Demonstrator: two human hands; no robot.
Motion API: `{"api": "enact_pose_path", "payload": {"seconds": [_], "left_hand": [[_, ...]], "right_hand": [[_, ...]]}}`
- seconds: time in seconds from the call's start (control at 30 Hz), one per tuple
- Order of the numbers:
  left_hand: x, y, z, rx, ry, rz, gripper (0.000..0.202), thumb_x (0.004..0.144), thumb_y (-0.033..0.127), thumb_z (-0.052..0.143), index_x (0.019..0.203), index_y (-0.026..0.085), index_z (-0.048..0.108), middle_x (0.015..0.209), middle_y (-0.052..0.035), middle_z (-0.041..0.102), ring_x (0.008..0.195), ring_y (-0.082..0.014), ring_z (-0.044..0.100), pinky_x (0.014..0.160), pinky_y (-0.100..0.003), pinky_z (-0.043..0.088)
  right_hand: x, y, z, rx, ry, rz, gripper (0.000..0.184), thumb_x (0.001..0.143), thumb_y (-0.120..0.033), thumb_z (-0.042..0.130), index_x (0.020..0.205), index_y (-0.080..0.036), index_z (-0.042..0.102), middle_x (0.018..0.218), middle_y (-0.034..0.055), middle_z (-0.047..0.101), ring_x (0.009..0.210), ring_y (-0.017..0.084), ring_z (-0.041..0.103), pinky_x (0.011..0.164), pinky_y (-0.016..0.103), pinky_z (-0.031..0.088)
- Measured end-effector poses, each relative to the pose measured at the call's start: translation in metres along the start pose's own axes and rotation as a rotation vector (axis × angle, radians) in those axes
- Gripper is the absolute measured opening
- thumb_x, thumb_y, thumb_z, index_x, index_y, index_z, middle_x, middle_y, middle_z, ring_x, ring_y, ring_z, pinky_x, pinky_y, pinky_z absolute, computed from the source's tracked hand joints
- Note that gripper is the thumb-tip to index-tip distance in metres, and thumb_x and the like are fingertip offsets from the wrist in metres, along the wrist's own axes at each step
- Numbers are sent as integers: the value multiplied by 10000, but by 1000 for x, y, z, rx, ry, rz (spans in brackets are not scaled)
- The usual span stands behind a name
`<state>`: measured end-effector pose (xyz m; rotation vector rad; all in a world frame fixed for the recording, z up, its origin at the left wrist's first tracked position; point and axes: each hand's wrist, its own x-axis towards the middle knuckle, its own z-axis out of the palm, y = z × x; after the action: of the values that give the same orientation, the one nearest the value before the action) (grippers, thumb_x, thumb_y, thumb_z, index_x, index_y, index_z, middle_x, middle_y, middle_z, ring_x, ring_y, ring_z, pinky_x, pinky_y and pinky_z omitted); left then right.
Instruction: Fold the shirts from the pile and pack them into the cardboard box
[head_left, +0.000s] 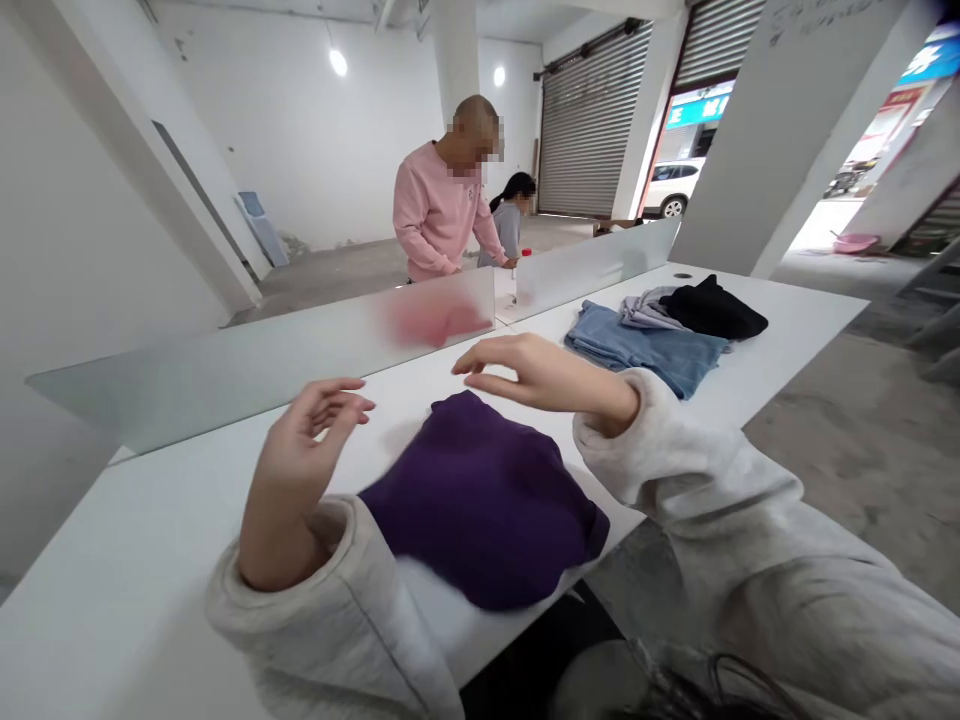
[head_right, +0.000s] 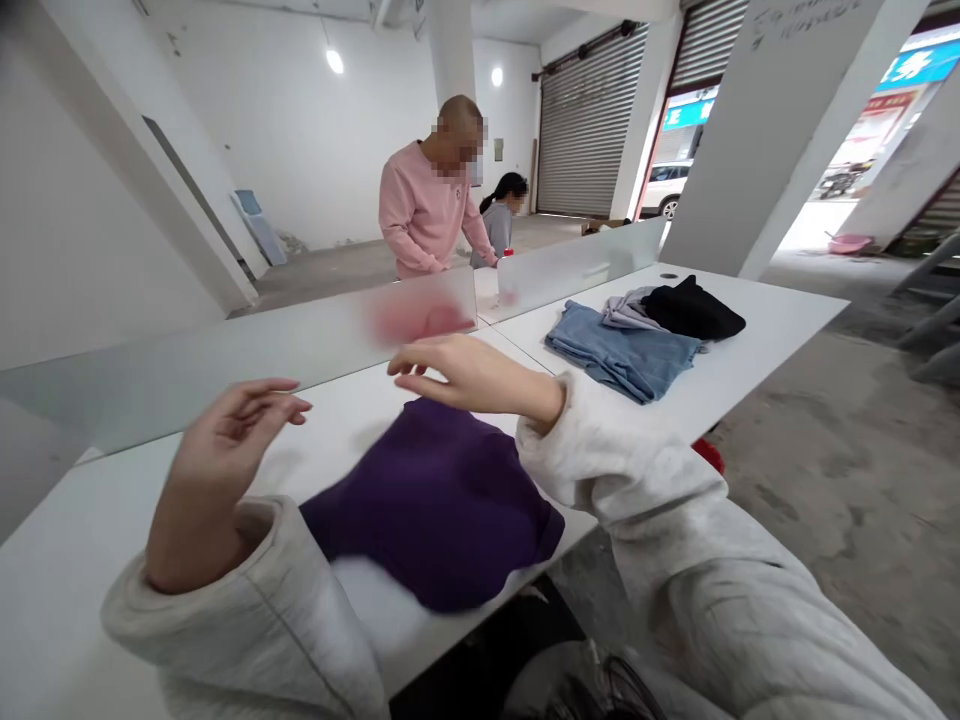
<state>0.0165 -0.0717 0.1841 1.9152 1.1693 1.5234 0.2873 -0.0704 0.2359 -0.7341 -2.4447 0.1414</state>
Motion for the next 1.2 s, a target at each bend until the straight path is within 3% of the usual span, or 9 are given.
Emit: {"api": "enact_pose_path", "payload": {"seconds": [0.13,0.27,0.37,0.47,0.57,0.77,0.87,1.07,1.2], "left_hand": [[-2,-15,9,328,-486,-19,287,784,470,589,956,256,673,790,-25,709,704,-186,645,571,-242,429],[-14,-37,40,627,-770,-7,307,740,481,622,547,243,606,493,-1,604,426,-157,515,468,-246,346],[-38,-40,70,741,-964,-65,395,761,498,611,483,222,552,458,-3,548,428,-156,512,508,-265,401],[-68,-32,93,702,-1023,-122,290,848,439,559,822,165,649,785,-36,655,703,-165,621,682,-310,501],[-86,-22,104,725,-1059,-111,319,887,357,539,1135,158,559,1132,-85,588,953,-184,594,814,-388,515],[-61,-12,88,849,-1122,-36,221,883,342,529,985,167,619,966,-60,638,831,-168,607,717,-326,503],[-39,-1,50,1017,-897,63,269,862,294,465,653,183,594,654,-28,611,622,-150,561,553,-275,394],[-53,45,-31,870,339,166,299,793,244,399,495,226,398,422,20,332,425,-120,325,440,-272,248],[-58,55,-30,570,565,127,287,817,279,407,532,247,402,469,17,391,469,-141,429,428,-267,315]], "right_hand": [[-39,42,30,-47,-62,286,251,921,-292,454,1042,-174,640,912,45,694,791,145,630,731,255,440],[-91,91,95,-98,-248,566,248,899,-237,458,997,-159,673,917,85,703,801,185,636,743,287,434],[-120,100,138,68,-242,645,363,893,-252,454,1224,-149,562,995,105,681,831,185,626,771,300,438],[-132,95,162,222,-115,634,466,860,-261,481,1314,-159,462,997,89,657,810,168,607,767,295,439],[-131,94,168,239,-33,636,290,859,-261,459,1089,-143,590,829,54,650,726,161,582,709,281,430],[-117,93,144,-75,49,666,171,879,-201,427,890,-176,596,801,49,658,693,157,572,643,252,388],[-102,72,106,-292,203,559,169,894,-206,428,851,-186,590,810,52,658,701,159,578,628,249,381],[-49,-7,10,-509,805,223,165,941,-289,406,878,-220,542,635,-29,536,554,126,510,568,249,396],[-11,-25,-16,-428,826,286,119,954,-335,380,919,-286,483,534,-62,449,464,148,467,583,274,428]]}}
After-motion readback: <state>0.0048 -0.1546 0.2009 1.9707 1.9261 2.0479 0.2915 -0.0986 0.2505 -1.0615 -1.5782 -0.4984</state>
